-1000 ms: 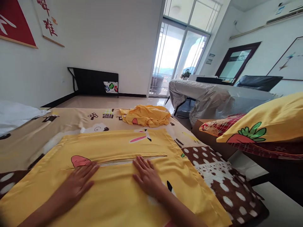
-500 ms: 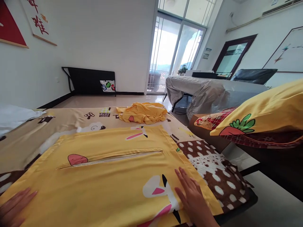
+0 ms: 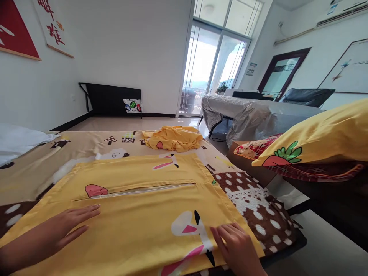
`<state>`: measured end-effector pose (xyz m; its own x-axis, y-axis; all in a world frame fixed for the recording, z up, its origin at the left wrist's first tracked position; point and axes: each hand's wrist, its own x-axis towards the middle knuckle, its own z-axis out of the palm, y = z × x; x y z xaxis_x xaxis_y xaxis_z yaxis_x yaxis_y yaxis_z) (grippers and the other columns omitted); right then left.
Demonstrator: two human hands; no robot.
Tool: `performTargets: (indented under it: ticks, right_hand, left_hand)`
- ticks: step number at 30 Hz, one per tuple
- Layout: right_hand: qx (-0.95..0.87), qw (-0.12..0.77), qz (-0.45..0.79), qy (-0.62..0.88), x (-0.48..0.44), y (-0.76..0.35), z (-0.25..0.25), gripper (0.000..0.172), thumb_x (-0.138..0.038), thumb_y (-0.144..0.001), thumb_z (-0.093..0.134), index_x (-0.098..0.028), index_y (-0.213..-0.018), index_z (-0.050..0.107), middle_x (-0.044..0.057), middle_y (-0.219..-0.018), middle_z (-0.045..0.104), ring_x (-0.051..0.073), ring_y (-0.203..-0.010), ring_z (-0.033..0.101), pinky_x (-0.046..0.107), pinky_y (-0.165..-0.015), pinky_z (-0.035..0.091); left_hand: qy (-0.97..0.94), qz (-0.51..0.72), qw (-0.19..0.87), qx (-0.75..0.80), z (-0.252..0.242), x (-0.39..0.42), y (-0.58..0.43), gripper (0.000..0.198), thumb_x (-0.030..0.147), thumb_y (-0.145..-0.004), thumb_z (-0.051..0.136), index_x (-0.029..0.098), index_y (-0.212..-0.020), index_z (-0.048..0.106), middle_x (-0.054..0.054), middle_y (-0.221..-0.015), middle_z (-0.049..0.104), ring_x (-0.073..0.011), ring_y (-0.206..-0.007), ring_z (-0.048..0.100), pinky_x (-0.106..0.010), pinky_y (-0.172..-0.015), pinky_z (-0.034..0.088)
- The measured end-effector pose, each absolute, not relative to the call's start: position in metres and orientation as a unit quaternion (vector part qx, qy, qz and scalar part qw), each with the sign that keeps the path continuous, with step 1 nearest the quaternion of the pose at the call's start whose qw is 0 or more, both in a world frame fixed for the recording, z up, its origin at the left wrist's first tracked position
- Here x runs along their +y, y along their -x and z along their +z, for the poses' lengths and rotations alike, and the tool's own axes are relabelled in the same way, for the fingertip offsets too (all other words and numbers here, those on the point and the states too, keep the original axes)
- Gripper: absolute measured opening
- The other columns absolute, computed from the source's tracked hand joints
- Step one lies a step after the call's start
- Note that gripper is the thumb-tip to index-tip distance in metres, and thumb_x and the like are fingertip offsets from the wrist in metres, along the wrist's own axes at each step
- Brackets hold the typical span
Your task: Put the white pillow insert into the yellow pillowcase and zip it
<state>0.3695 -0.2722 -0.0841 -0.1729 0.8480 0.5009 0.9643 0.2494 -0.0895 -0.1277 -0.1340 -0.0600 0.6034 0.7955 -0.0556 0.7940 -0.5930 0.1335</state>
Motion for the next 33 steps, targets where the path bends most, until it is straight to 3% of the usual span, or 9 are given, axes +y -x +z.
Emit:
performTargets:
  ticks: [5,9,14,19,23,33]
  right_hand:
    - [-0.859,0.088,-0.033,0.503,-0.189,-0.244,-0.024,0.028,-0.033,-0.093,0.042,-0.021,-0.078,0.062,0.003,-0.076,0.068,0.017,-0.073,0.063,0.031,-0.070,0.041]
    - [-0.868,-0.011,-0.006,0.496,-0.131,-0.187,-0.025,0.024,-0.036,-0.089,0.049,-0.017,-0.085,0.063,0.009,-0.080,0.070,0.020,-0.074,0.065,0.028,-0.064,0.038]
    - [-0.863,0.068,0.020,0.500,-0.107,-0.171,-0.079,0.021,-0.027,-0.090,0.041,-0.017,-0.097,0.057,0.007,-0.084,0.069,0.019,-0.075,0.065,0.027,-0.065,0.037]
    - [-0.858,0.101,0.053,0.501,-0.107,-0.181,-0.100,0.020,-0.023,-0.086,0.044,-0.019,-0.103,0.053,0.004,-0.083,0.069,0.018,-0.073,0.064,0.026,-0.063,0.034]
    - [-0.855,0.079,0.064,0.508,-0.104,-0.181,-0.096,0.018,-0.019,-0.088,0.039,-0.017,-0.098,0.054,0.005,-0.080,0.069,0.017,-0.070,0.063,0.026,-0.062,0.033]
    - [-0.867,0.058,0.034,0.494,-0.114,-0.176,-0.100,0.016,-0.018,-0.090,0.038,-0.018,-0.086,0.054,0.006,-0.072,0.069,0.019,-0.066,0.066,0.026,-0.054,0.030]
  left_hand:
    - [-0.912,0.009,0.083,0.402,0.006,-0.081,0.012,0.044,0.024,-0.089,0.034,0.020,-0.128,0.054,-0.006,-0.138,0.050,-0.0231,-0.127,0.047,-0.038,-0.103,0.039]
    - [-0.905,0.046,0.063,0.418,-0.004,-0.034,-0.034,0.044,0.028,-0.090,0.038,0.016,-0.130,0.052,-0.010,-0.136,0.051,-0.0255,-0.124,0.049,-0.038,-0.103,0.038]
    - [-0.899,0.047,0.077,0.429,-0.070,-0.002,-0.038,0.052,0.040,-0.093,0.035,0.018,-0.140,0.038,-0.010,-0.148,0.032,-0.0226,-0.138,0.030,-0.043,-0.111,0.027]
    - [-0.920,0.082,0.064,0.379,-0.111,0.010,-0.016,0.065,0.060,-0.087,0.039,0.026,-0.143,0.033,-0.009,-0.151,0.027,-0.0230,-0.139,0.025,-0.045,-0.112,0.021]
    - [-0.931,0.066,0.037,0.358,-0.108,0.018,-0.008,0.067,0.065,-0.084,0.040,0.028,-0.140,0.038,-0.009,-0.148,0.034,-0.0229,-0.137,0.032,-0.040,-0.108,0.026]
    - [-0.938,0.032,-0.174,0.297,-0.091,0.038,-0.021,0.040,0.046,-0.091,0.043,0.016,-0.113,0.058,-0.011,-0.117,0.062,-0.0230,-0.108,0.056,-0.033,-0.084,0.040]
